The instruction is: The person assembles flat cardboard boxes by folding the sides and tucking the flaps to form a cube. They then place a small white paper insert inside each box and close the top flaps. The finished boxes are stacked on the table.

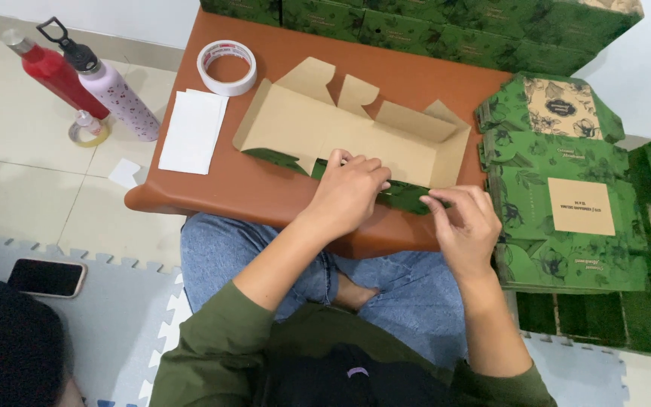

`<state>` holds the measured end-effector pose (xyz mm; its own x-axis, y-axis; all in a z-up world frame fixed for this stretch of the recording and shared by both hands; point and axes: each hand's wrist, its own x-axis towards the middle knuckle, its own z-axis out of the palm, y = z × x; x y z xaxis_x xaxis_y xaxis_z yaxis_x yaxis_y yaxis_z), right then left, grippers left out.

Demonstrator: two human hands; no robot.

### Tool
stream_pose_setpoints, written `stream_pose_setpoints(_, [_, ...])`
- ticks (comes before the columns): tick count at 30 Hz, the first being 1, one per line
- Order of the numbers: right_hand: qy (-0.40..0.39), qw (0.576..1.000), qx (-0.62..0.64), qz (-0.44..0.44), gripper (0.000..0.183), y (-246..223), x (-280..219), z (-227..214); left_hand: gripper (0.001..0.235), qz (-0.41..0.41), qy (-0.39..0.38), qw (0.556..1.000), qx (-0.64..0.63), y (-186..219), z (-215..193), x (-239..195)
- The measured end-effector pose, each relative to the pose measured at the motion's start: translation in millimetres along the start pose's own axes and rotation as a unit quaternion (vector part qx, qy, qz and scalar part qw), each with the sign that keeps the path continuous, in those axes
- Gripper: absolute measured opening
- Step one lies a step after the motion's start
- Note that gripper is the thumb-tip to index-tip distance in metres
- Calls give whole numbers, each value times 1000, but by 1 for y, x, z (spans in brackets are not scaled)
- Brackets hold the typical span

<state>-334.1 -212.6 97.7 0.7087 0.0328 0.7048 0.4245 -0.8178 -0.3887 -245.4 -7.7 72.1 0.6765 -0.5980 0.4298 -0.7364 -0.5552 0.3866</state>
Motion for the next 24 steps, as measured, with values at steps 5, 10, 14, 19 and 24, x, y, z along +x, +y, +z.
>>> stream_pose_setpoints(5, [-33,997,-15,-65,10,-15,9,6,19,15,18,1000,11,0,4,-2])
stream_pose_setpoints(10, [-52,996,-21,-73,11,-14,15,-6,20,47,80,995,32,26,-22,-6])
stream_pose_setpoints(14, [-131,984,-112,-42,44,3,17,-17,11,120,165,978,49,37,3,-8])
stream_pose_setpoints(19, [-141,946,-287,-58,57,37,1,-38,8,143,216,965,25,46,-11,-21])
stream_pose_setpoints(24, [-181,965,-185,35,33,28,-17,-90,13,167,118,979,-2,35,-46,-42])
